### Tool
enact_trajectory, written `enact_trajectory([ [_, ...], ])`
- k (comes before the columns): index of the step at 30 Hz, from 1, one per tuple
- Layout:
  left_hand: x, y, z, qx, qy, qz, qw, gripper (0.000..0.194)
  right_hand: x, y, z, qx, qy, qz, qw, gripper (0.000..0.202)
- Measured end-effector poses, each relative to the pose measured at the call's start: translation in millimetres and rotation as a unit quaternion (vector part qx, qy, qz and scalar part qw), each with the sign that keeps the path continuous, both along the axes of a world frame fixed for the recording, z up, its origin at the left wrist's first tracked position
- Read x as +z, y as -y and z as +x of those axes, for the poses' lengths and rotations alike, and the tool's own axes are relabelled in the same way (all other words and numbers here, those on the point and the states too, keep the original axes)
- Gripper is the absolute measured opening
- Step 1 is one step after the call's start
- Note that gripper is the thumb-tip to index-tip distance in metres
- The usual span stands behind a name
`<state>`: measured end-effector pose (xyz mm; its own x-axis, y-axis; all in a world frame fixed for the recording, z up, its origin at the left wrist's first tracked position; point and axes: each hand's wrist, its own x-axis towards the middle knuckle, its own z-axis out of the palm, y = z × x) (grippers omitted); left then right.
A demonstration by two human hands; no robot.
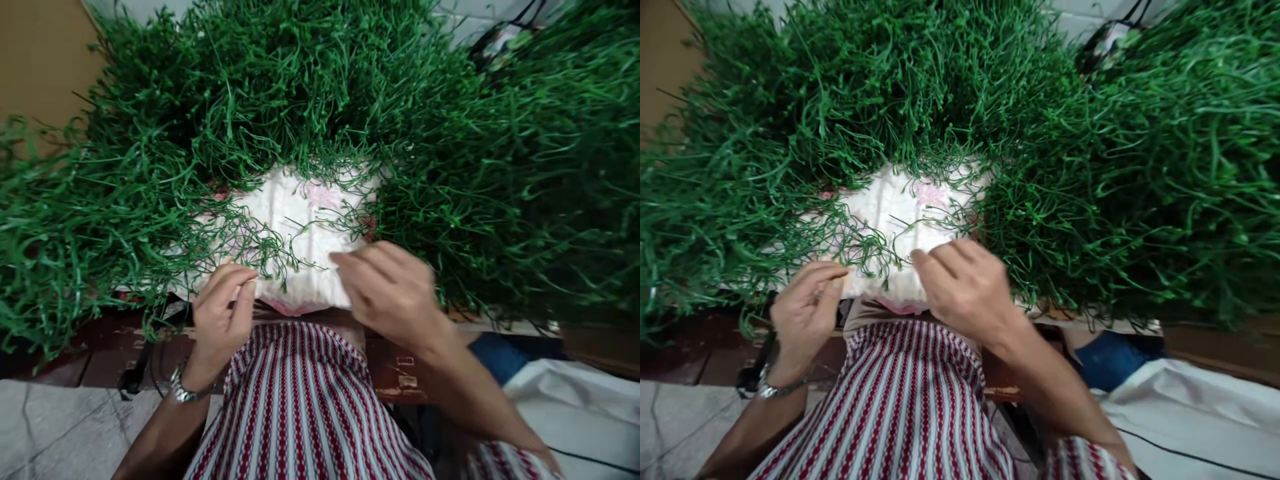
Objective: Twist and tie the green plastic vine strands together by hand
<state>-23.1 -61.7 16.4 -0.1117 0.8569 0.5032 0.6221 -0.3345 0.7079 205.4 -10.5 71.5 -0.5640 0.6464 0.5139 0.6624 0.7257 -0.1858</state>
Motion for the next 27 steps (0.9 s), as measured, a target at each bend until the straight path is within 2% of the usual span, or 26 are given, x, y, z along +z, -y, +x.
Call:
enact_trajectory([
  [2,-3.0,-8.7,0.7,-0.031,-0.085,0.018,0.996,0.016,-19.8,-12.9,-30.0,0.019,0.041,-0.039,0.998,0.016],
  [4,-6.0,-18.0,-0.4,-0.020,-0.161,0.042,0.986,0.017,-32.1,-28.0,-56.3,-0.016,0.057,-0.084,0.995,0.022],
  [7,-8.7,-28.8,-7.1,0.014,-0.246,0.057,0.968,0.017,-40.1,-46.8,-83.5,-0.064,0.065,-0.120,0.989,0.025],
  [10,-11.0,-32.2,-15.6,0.035,-0.270,0.054,0.961,0.015,-41.5,-55.5,-92.3,-0.044,0.054,-0.155,0.985,0.017],
  [13,-15.2,-30.6,-20.7,0.058,-0.262,0.059,0.962,0.018,-39.6,-57.4,-84.4,-0.029,-0.080,-0.163,0.983,0.014],
  [15,-17.9,-30.1,-22.1,0.079,-0.258,0.071,0.960,0.022,-37.7,-57.8,-74.6,-0.036,-0.203,-0.174,0.963,0.013],
  [18,-19.6,-31.9,-22.6,0.071,-0.285,0.047,0.955,0.026,-37.3,-58.3,-62.4,-0.053,-0.351,-0.216,0.910,0.012],
  [21,-17.7,-34.3,-19.6,0.035,-0.295,0.014,0.955,0.024,-41.3,-57.1,-59.0,-0.031,-0.474,-0.298,0.828,0.011],
  [24,-10.7,-35.3,-11.2,0.070,-0.257,0.069,0.961,0.022,-45.4,-52.5,-63.2,0.009,-0.555,-0.385,0.737,0.014],
  [27,0.6,-30.2,-4.8,0.099,-0.217,0.146,0.960,0.021,-44.0,-44.8,-69.7,0.014,-0.607,-0.449,0.656,0.018],
])
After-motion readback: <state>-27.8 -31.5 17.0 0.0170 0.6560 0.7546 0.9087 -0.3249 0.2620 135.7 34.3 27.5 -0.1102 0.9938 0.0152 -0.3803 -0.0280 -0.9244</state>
